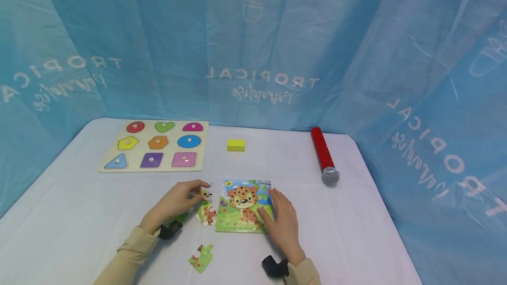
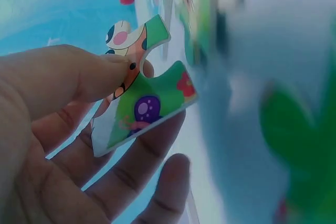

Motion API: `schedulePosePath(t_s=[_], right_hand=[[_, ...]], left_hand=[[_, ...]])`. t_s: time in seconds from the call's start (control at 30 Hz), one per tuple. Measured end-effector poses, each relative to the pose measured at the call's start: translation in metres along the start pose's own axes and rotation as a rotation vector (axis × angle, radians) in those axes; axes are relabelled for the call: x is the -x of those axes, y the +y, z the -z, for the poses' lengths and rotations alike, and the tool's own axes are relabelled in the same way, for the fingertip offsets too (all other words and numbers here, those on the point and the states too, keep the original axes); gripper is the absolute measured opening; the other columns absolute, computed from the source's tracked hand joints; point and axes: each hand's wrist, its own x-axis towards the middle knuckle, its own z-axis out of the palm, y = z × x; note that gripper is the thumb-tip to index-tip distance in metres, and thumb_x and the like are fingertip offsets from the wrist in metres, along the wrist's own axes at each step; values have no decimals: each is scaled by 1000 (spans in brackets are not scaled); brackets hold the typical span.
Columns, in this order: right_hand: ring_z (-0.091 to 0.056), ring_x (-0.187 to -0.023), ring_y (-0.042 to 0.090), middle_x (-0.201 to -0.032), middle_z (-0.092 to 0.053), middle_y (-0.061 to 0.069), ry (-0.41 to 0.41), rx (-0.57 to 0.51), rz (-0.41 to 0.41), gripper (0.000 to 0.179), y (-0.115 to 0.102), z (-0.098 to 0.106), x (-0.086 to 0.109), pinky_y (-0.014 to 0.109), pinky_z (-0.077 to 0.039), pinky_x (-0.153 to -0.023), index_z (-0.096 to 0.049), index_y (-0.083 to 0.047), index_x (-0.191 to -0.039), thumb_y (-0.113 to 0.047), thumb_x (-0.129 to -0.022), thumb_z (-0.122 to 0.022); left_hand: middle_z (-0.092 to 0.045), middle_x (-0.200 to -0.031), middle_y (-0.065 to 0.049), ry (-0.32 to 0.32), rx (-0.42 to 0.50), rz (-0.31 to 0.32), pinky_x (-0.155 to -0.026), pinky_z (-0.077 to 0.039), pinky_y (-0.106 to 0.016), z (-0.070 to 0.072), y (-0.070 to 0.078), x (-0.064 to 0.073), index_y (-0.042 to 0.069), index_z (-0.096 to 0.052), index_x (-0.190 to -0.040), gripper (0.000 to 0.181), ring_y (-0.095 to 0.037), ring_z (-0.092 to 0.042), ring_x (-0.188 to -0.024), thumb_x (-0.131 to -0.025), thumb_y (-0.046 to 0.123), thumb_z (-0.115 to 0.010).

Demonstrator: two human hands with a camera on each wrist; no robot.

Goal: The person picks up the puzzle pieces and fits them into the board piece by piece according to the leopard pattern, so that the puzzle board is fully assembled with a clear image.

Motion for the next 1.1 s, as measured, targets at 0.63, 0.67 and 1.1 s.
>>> schedulePosePath(t_s=[0.63,0.67,1.1], right_hand=[[-34,-140,44,-152,-38,21,-76,-1,49,79,3,-4,1,64,-28,-110,-36,-3,-148,-37,-84,-70],[-34,-140,44,-152,-38,21,-78,3,48,79,3,-4,1,64,-28,-110,-36,-3,-148,-38,-85,-69],[-30,-142,44,-153,-36,21,-128,34,38,83,4,-5,1,60,-22,-115,-34,-5,-149,-43,-84,-69]], left_hand=[[-66,-90,-2,-157,6,-152,-48,-34,-22,-44,28,-33,9,-63,-124,30,-5,-35,-42,-95,8,-55],[-66,-90,-2,-152,1,-151,-47,-34,-23,-45,29,-33,8,-63,-124,31,-6,-35,-42,-95,7,-56],[-65,-94,0,13,-241,-210,-60,-45,-29,-51,37,-29,13,-70,-112,25,-13,-58,-73,-87,14,-67]])
